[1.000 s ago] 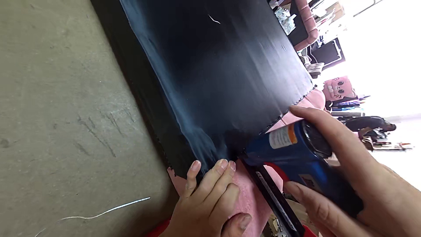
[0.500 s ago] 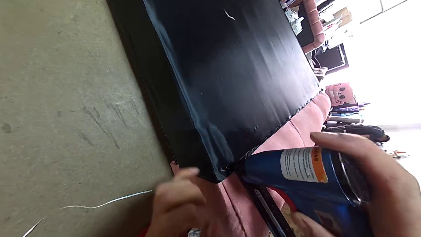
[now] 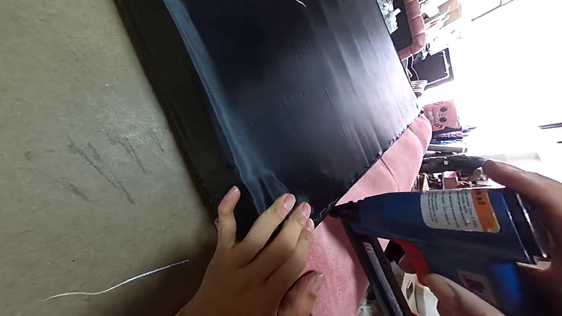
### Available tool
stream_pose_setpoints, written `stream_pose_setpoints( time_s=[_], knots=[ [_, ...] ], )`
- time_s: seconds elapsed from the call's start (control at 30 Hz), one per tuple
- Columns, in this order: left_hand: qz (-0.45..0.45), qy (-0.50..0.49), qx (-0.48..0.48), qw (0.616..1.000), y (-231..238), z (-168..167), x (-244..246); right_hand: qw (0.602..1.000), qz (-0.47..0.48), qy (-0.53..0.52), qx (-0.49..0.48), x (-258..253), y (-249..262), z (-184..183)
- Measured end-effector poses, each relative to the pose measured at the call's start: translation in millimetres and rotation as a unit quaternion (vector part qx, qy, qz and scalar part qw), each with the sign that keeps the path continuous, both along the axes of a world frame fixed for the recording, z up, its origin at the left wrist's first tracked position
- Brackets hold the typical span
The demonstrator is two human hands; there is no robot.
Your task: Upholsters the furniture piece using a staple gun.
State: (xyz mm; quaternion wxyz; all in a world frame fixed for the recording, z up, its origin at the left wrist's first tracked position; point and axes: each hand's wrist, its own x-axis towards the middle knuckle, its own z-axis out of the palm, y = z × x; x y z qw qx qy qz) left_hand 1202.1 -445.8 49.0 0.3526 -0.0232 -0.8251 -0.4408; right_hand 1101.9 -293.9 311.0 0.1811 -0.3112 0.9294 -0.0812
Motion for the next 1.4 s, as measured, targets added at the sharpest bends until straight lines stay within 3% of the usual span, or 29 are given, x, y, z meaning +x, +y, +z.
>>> stream_pose_setpoints(
  time_s=[0.3, 0.57, 0.8, 1.07, 1.23, 1.4],
  knots=[
    [0.020, -0.050, -0.032, 0.998, -3.4, 15.6, -1.5, 0.995, 0.001, 0.004, 0.098, -15.1, -11.7, -1.0],
    [0.023, -0.088, -0.066, 0.994, -6.1, 27.1, -3.6, 0.996, 0.005, 0.007, 0.083, -15.0, -10.4, -1.2],
    [-0.030, -0.105, -0.108, 0.988, -26.6, 28.1, -13.5, 0.997, 0.007, 0.005, 0.072, -15.9, -5.9, 1.5],
    [-0.061, -0.101, -0.108, 0.987, -41.4, 29.9, -23.9, 0.996, 0.043, 0.017, 0.076, -6.6, -7.3, -6.1],
    [-0.069, -0.097, -0.089, 0.989, -42.7, 28.4, -22.1, 0.998, 0.052, -0.007, 0.031, -0.7, -12.0, -3.6],
    [-0.080, -0.105, -0.099, 0.986, -46.9, 30.2, -17.1, 0.995, 0.070, 0.000, 0.069, -2.2, -12.3, -2.2]
  ],
)
